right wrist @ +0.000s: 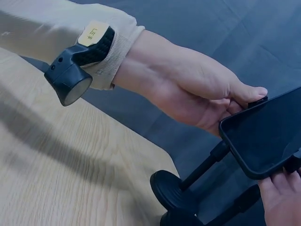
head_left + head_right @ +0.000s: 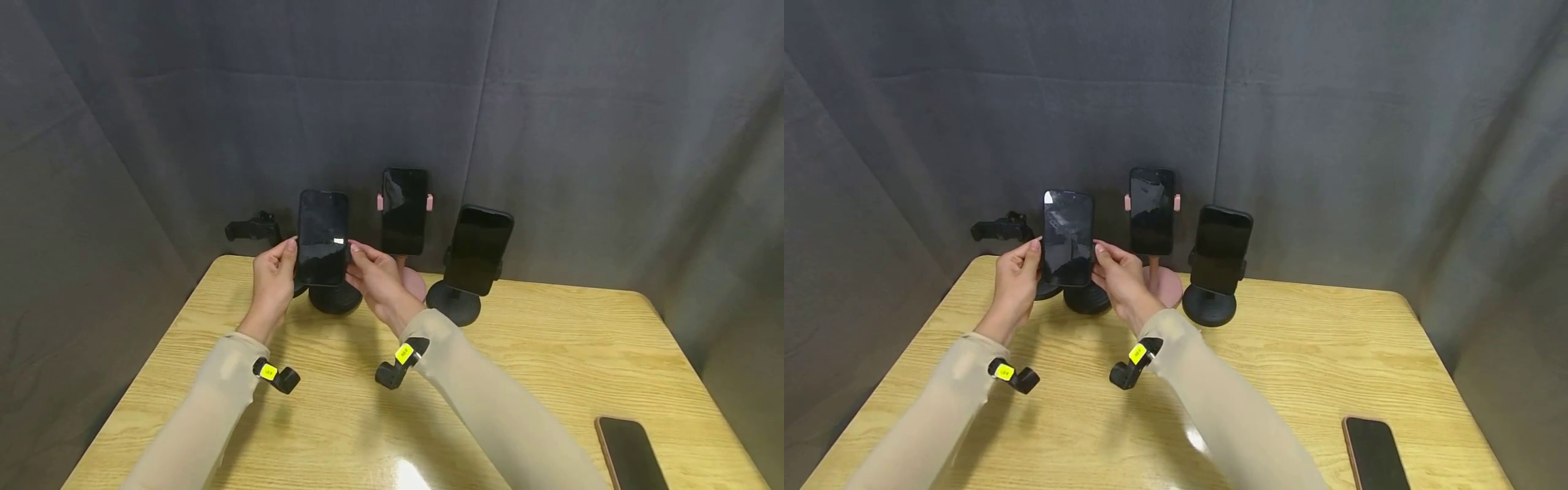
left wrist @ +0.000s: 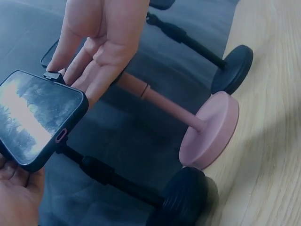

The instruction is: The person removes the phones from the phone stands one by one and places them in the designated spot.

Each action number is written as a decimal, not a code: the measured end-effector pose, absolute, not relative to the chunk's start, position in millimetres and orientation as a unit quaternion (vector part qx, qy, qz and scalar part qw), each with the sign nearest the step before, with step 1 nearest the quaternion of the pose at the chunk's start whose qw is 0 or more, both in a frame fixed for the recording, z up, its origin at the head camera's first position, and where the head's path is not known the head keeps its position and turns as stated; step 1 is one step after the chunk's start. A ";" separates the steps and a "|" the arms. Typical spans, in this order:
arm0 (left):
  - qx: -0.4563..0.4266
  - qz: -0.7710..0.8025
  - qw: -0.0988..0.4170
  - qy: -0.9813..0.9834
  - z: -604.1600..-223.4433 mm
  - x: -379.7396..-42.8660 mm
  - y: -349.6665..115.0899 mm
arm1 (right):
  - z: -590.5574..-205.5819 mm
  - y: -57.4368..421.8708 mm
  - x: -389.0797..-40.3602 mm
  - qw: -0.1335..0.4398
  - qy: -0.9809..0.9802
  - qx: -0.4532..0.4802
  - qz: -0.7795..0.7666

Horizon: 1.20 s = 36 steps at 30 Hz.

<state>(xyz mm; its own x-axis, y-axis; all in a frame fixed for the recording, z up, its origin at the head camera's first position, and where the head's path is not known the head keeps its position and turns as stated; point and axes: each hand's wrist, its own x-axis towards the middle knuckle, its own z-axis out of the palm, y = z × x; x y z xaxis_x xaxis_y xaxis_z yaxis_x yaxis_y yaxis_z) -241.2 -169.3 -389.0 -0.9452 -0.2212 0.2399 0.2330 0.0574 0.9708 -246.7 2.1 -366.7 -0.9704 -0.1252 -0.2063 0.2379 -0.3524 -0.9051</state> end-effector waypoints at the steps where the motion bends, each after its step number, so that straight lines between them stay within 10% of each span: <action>1: -0.003 -0.689 0.166 -0.706 -388.1 -240.4 -168.1 | -365.8 2.8 -245.7 0.109 0.561 0.047 -0.819; 36: -0.044 -0.702 0.227 -0.674 -355.3 -199.6 -140.4 | -341.4 34.2 -201.3 0.045 0.612 -0.037 -0.789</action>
